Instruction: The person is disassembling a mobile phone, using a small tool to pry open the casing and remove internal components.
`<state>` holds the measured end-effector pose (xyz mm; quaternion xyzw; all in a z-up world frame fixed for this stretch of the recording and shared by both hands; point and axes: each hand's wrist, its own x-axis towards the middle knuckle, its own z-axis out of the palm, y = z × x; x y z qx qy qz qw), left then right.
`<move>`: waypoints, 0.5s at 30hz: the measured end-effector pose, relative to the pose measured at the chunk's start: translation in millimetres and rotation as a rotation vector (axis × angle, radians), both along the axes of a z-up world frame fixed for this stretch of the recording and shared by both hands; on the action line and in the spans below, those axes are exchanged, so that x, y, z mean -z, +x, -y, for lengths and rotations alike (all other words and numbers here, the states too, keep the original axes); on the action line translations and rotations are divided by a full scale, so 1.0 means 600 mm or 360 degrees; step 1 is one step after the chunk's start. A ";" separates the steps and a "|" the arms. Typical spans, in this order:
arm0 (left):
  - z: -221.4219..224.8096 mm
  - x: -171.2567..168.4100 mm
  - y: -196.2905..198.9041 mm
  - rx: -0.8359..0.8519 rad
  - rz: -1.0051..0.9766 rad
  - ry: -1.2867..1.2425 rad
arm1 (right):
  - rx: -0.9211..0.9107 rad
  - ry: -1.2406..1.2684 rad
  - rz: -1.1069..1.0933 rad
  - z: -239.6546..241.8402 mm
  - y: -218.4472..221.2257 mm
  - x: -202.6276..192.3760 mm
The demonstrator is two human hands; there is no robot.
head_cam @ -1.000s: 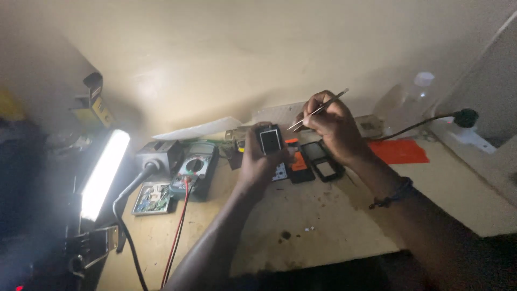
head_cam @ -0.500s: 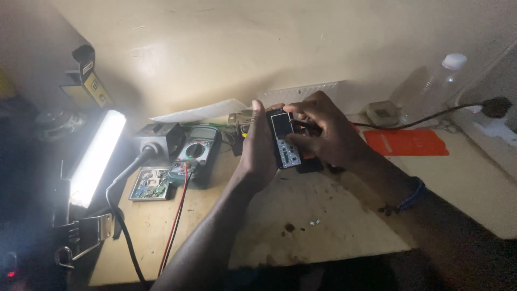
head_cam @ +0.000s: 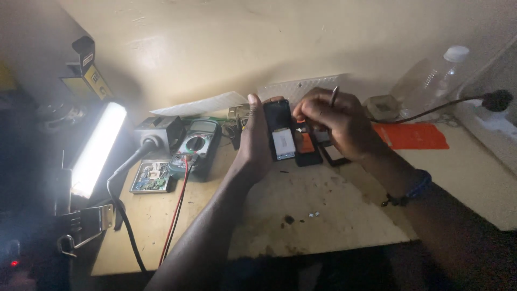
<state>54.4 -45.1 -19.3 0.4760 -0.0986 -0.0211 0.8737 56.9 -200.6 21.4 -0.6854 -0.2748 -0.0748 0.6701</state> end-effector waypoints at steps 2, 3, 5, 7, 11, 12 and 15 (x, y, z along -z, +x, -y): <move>0.000 0.000 0.003 0.0018 -0.0011 -0.0021 | -0.0015 0.0153 -0.0082 0.004 0.009 -0.010; 0.000 -0.001 0.005 0.0031 -0.0018 -0.0041 | -0.0034 0.0306 -0.0160 0.007 0.015 -0.017; 0.001 0.003 0.004 0.0035 -0.0053 -0.0074 | 0.0036 0.0148 -0.0177 0.024 0.009 -0.026; 0.003 0.007 0.005 0.0039 -0.0091 -0.0106 | 0.0105 -0.0009 -0.0198 0.035 0.005 -0.032; 0.008 -0.001 0.001 0.0059 -0.0153 -0.0147 | 0.0051 0.0153 -0.0209 0.027 0.004 -0.035; 0.010 -0.006 -0.003 0.0050 -0.0167 -0.0177 | 0.0037 0.0181 -0.0142 0.020 0.004 -0.034; 0.014 -0.003 0.001 0.0042 -0.0133 -0.0188 | 0.0055 0.0127 -0.0052 0.019 0.001 -0.032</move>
